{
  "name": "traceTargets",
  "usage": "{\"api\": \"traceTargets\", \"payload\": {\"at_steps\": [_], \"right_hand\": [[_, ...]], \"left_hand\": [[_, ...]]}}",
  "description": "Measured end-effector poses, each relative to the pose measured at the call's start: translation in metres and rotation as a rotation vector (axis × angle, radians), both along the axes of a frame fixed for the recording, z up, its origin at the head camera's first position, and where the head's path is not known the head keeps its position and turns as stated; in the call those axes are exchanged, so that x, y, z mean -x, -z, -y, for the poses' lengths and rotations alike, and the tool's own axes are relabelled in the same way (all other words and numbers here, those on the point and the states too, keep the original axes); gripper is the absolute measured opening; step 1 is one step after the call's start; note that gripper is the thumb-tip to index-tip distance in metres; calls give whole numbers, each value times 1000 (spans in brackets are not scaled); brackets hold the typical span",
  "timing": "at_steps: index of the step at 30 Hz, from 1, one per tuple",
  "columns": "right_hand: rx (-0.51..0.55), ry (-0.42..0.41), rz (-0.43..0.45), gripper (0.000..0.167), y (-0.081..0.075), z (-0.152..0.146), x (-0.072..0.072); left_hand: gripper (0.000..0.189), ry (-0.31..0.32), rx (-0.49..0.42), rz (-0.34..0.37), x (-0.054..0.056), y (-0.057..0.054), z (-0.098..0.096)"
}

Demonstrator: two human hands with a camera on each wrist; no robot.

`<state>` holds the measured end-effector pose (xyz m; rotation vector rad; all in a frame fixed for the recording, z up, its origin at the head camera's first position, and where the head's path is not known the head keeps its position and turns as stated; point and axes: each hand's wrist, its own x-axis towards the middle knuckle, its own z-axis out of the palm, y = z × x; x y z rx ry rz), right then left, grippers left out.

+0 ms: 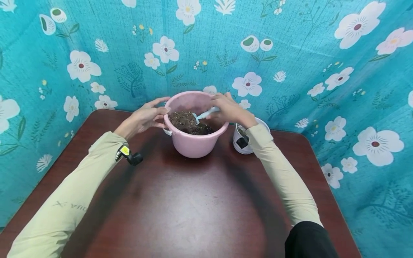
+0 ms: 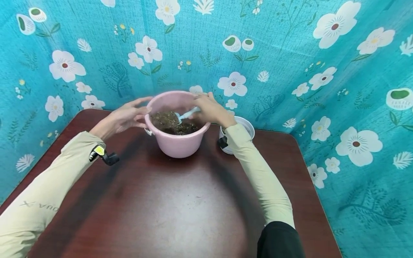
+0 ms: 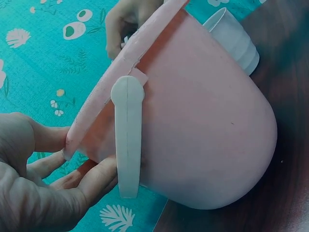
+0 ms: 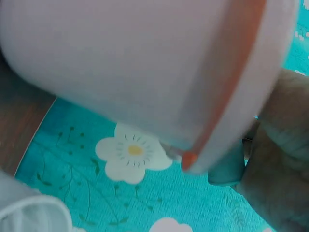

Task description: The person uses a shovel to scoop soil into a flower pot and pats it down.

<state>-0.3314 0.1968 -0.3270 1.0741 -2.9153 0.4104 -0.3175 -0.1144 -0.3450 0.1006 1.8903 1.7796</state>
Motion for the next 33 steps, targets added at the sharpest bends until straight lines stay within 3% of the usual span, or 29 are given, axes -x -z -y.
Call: {"api": "traceTargets", "payload": {"at_steps": [5,9,17,24,33], "right_hand": [[35,16,-35,32,-2,-15,-6],[46,43,-57,30,-2,-24,-11],[38,102,-116,28,0,-30,-18],[69,100,-157,26,2,-34,-18],[72,118,-210,24,-2,-55,-24]], "left_hand": [[68,-26,-18,24,2,0,-2],[68,-6,-5,23,3,-1,-3],[71,9,23,-2,4,-2,3],[75,-5,-14,-92,0,2,7],[68,-7,21,-82,3,3,-2]]}}
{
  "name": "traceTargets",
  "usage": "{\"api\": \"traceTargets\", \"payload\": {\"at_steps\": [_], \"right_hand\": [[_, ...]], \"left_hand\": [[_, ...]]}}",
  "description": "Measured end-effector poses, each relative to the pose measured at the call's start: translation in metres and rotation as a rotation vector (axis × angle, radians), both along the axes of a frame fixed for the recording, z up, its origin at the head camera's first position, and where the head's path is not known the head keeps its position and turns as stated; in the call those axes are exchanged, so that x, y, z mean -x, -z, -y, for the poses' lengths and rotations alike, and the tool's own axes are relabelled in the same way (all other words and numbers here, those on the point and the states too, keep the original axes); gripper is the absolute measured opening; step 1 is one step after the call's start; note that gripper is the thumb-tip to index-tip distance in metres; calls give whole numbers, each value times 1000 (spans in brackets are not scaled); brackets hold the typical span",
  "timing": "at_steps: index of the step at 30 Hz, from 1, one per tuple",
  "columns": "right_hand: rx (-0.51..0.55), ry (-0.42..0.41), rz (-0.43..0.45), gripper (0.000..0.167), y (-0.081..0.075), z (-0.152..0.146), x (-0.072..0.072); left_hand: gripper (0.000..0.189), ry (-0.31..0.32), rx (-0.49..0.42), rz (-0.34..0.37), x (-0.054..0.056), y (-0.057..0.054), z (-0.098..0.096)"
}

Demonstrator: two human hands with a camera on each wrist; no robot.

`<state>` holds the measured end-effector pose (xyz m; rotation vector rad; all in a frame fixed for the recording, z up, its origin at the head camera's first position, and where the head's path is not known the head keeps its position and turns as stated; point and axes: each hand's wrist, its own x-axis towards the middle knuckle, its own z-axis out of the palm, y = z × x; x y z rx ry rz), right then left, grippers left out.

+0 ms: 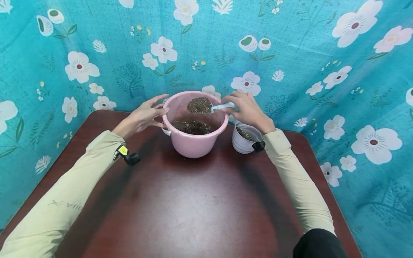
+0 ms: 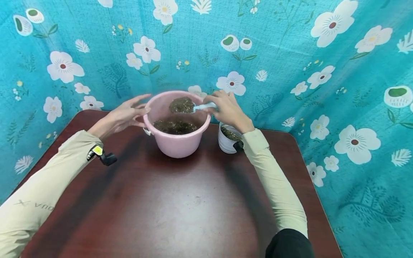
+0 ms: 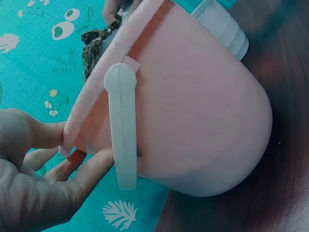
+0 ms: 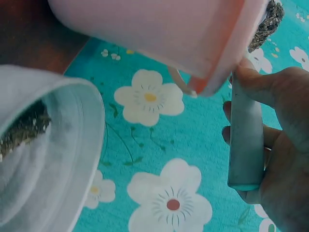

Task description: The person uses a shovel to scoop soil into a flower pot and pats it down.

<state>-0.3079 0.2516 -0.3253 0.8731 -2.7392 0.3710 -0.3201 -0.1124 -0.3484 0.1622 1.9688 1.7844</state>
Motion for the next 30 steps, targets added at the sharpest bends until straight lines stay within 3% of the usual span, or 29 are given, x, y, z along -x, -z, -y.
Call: {"api": "traceTargets", "payload": {"at_steps": [5,14,30], "right_hand": [[1,-2,-59,23,-7,-11,-1],[32,57,-77,20,-11,-37,-9],[54,198,-32,24,9,-92,-29]], "left_hand": [[66,-5,-9,26,1,-2,0],[65,-17,-4,36,1,-1,-1],[65,-27,-37,43,2,1,0]]}}
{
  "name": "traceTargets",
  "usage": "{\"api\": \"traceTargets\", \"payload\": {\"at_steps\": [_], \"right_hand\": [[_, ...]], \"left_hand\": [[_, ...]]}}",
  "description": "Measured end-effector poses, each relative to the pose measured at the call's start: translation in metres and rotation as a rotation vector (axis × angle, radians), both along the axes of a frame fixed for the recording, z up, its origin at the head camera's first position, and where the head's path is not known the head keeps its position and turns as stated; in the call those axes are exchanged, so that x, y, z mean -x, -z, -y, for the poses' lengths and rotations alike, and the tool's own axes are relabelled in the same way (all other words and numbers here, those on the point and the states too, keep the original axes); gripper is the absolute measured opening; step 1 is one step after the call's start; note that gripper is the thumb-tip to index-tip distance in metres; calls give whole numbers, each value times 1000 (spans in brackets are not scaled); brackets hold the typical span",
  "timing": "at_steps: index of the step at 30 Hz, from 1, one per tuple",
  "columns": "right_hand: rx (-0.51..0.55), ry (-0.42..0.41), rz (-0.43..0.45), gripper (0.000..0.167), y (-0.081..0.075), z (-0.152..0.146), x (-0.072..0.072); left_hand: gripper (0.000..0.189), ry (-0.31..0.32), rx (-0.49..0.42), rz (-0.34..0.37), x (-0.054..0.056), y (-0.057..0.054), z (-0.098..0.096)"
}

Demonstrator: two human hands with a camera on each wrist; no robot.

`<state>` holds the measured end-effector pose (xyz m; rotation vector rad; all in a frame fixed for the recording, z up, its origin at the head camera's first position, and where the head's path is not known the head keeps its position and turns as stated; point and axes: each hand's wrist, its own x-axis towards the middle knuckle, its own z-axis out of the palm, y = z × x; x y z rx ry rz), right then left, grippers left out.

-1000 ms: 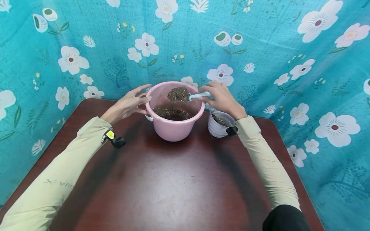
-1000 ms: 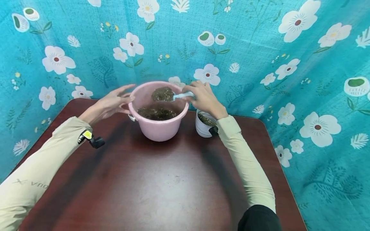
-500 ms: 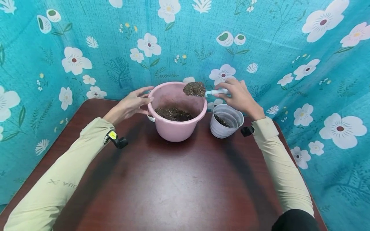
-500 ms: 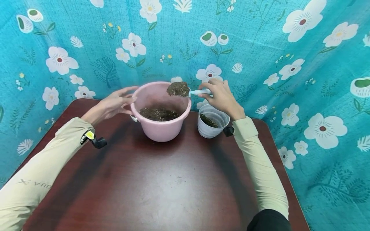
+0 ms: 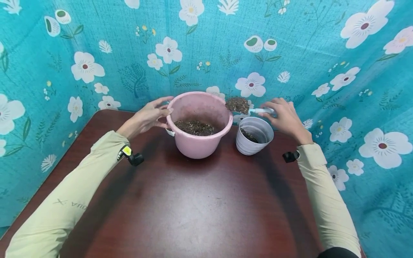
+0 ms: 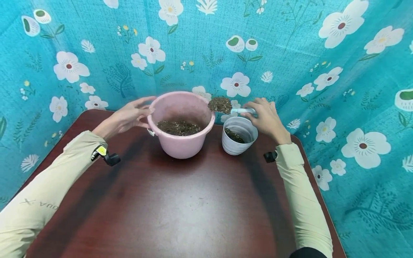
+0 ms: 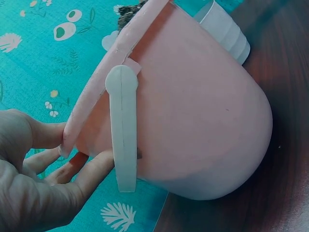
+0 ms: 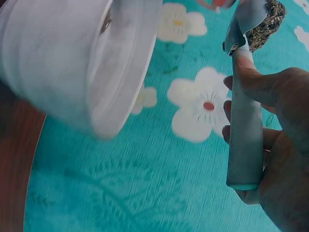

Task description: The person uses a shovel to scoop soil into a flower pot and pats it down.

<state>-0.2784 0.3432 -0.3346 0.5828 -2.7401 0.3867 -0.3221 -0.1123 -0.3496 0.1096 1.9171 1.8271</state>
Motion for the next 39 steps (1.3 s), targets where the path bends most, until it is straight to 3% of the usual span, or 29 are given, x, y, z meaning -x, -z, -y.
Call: {"api": "traceTargets", "payload": {"at_steps": [10,21,34,39], "right_hand": [[-17,87,50,28,8,-40,-15],[-75,141,41,25,22,-62,-30],[-68,127,-14,21,37,-80,-33],[-40,138,-123,23,40,-79,-33]], "left_hand": [[65,4,-11,-14,-2,0,-2],[65,0,-11,-10,-2,2,-2],[64,-6,-5,1,-4,3,-1],[64,-15,-9,-3,-3,2,-1]]}}
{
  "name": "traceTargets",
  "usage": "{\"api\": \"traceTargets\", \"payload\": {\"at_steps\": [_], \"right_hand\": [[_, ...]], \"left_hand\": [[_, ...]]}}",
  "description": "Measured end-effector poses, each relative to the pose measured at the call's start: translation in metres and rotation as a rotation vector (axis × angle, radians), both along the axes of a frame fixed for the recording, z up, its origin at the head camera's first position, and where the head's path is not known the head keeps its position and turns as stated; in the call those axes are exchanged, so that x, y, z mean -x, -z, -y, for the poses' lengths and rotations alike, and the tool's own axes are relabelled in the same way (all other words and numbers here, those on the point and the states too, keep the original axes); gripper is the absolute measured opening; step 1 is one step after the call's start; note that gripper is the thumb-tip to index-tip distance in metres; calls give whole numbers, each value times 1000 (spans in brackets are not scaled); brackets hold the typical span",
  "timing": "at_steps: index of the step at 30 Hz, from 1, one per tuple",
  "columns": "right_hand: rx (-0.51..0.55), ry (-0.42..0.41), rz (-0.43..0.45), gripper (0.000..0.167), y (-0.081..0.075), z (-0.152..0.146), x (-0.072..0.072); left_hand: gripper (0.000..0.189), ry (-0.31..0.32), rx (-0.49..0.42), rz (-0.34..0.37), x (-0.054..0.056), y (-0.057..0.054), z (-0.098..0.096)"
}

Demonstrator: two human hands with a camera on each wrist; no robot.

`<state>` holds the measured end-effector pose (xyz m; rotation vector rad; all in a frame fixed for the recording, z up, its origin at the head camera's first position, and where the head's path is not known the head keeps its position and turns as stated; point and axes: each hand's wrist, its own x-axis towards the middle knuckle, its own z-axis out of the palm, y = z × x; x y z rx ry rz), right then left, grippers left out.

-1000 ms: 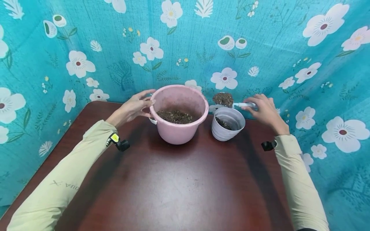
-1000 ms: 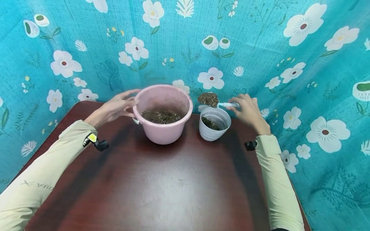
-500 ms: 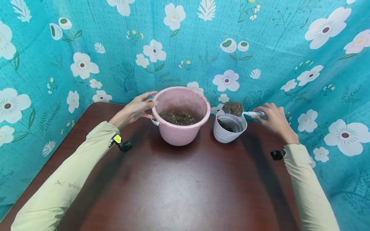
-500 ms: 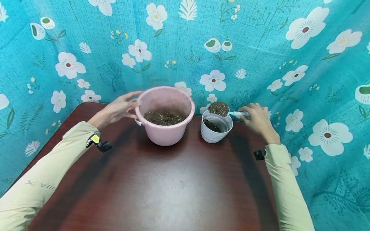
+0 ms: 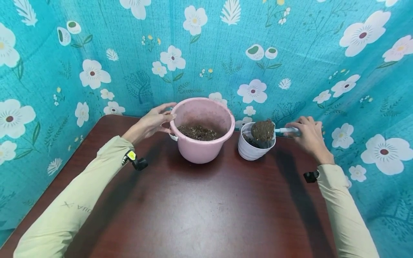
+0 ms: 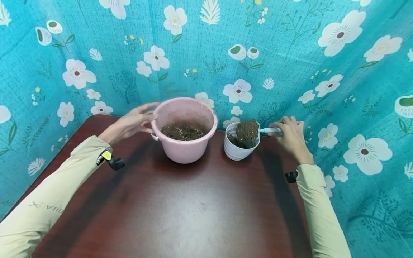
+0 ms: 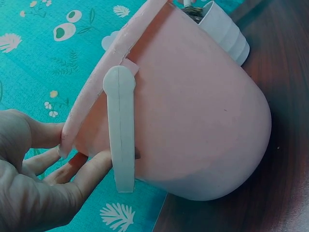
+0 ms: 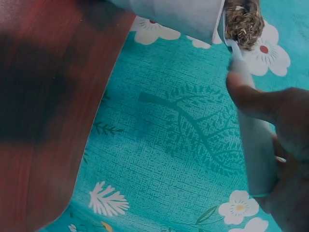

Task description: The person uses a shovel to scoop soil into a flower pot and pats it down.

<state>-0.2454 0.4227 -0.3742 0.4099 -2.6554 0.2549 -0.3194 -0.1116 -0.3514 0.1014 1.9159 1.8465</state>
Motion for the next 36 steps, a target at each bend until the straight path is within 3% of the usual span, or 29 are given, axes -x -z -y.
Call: {"api": "traceTargets", "payload": {"at_steps": [7,13,23,31,36], "right_hand": [[-29,-10,-242,20,-3,9,6],[-79,-23,-387,21,-7,16,8],[-165,-43,-469,25,-16,28,8],[-108,-49,-478,20,-27,50,6],[-62,-34,-536,19,-33,74,9]], "left_hand": [[65,-1,-6,-11,1,-1,1],[65,-1,-15,-16,1,1,3],[65,0,-30,-14,0,-1,2],[66,10,11,-6,-3,-1,2],[65,10,3,-6,-3,-1,0]]}}
